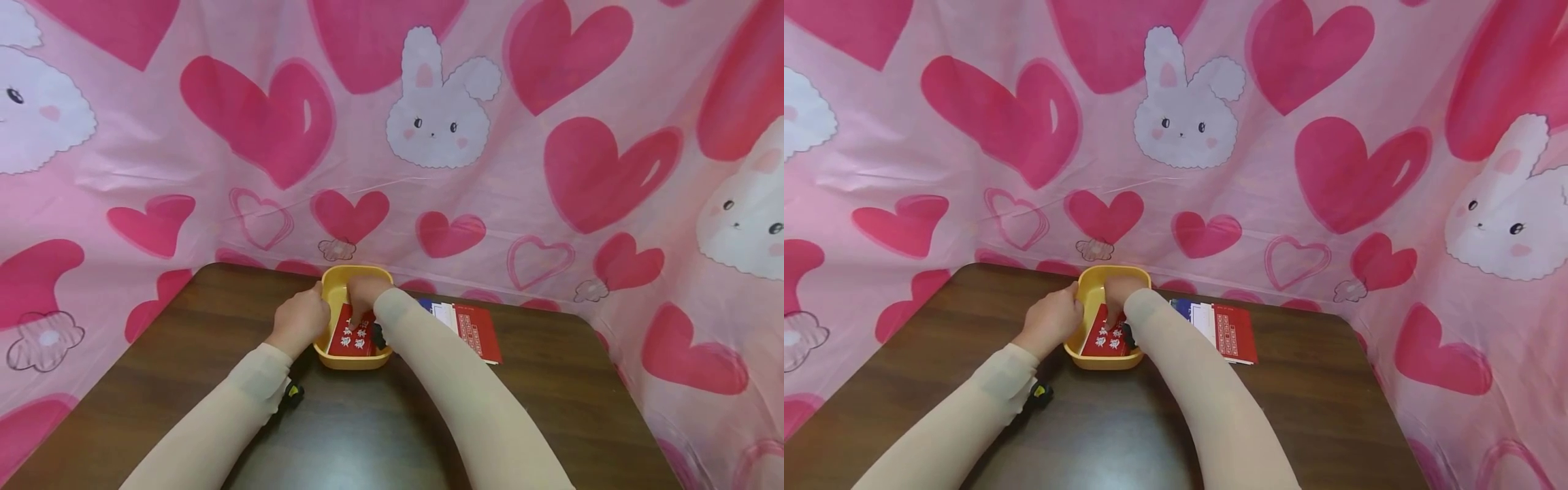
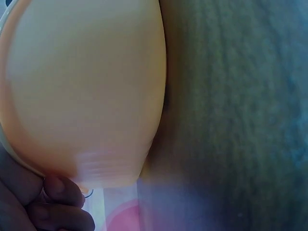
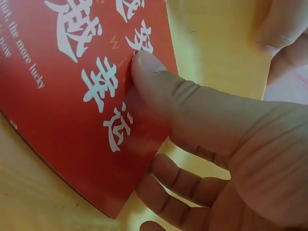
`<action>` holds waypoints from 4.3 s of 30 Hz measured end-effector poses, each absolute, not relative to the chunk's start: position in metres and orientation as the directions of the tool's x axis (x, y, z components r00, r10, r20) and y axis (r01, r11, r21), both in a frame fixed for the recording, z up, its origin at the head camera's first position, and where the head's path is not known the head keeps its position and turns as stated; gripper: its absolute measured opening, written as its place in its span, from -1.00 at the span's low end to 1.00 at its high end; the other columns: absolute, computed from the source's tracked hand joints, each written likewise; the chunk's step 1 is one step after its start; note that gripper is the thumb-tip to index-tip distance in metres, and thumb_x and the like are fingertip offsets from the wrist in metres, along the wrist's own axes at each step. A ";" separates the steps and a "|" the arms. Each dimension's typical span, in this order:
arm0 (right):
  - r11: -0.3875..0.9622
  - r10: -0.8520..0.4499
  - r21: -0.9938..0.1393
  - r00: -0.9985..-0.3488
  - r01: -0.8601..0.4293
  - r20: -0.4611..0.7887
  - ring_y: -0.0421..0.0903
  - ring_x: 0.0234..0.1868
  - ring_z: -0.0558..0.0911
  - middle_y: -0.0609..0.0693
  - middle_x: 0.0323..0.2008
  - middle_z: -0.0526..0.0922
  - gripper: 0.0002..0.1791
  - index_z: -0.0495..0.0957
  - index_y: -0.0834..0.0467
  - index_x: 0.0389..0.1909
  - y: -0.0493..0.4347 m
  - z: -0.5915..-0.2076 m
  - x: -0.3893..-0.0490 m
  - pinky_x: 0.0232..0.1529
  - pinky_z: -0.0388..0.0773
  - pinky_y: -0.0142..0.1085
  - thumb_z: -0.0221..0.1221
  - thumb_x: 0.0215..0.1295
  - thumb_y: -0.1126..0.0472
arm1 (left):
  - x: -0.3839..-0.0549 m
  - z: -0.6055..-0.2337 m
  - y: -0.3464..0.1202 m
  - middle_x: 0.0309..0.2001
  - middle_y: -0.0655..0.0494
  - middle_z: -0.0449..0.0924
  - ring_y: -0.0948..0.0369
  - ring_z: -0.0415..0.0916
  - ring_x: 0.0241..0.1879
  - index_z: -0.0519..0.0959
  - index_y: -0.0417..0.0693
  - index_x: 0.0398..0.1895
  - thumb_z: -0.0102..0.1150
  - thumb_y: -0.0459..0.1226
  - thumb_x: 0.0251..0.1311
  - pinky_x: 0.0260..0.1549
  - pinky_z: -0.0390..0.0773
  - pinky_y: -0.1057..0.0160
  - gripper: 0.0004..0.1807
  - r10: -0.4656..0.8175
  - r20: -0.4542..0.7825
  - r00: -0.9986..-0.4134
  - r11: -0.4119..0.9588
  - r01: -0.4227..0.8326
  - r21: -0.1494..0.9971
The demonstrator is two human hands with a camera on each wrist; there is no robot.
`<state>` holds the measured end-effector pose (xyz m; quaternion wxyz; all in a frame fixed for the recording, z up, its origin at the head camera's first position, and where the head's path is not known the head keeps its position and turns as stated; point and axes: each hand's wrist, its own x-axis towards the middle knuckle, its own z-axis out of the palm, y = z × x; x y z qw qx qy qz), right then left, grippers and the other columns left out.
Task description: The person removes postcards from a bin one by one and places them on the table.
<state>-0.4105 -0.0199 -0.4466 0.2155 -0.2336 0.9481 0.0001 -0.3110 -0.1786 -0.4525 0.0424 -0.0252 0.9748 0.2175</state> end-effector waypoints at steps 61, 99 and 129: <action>0.406 0.022 -0.914 -1.000 -0.003 0.013 -0.13 -0.29 0.78 0.20 0.03 0.83 -0.60 0.79 0.17 0.31 0.220 -0.411 -0.372 -0.28 0.85 -0.27 0.40 0.63 0.04 | -0.307 -0.450 -0.169 0.21 -0.27 0.75 -0.06 0.64 -0.22 0.19 -0.17 0.83 -0.06 -0.09 0.72 -0.24 0.74 0.01 -0.26 -0.041 -0.159 -0.986 0.901 -0.106 0.421; 0.547 0.045 -0.797 -0.959 0.258 -0.279 0.00 -0.07 0.64 0.15 0.06 0.66 -0.65 0.70 0.23 0.24 0.298 -0.463 -0.371 -0.16 0.67 -0.24 0.21 0.76 0.06 | -0.307 -0.448 -0.176 0.19 -0.27 0.75 -0.07 0.66 -0.19 0.21 -0.18 0.82 -0.01 -0.07 0.70 -0.13 0.81 -0.08 -0.25 -0.035 -0.160 -0.987 0.899 -0.101 0.427; 0.813 0.085 -0.546 -0.970 0.200 -0.229 0.09 -0.09 0.58 0.12 -0.05 0.80 -0.80 0.86 0.12 -0.11 0.284 -0.483 -0.388 -0.05 0.57 -0.07 0.38 0.59 0.08 | -0.306 -0.449 -0.175 0.19 -0.28 0.76 -0.08 0.63 -0.19 0.20 -0.18 0.82 -0.03 -0.07 0.71 -0.19 0.75 -0.03 -0.25 -0.041 -0.140 -0.989 0.904 -0.096 0.416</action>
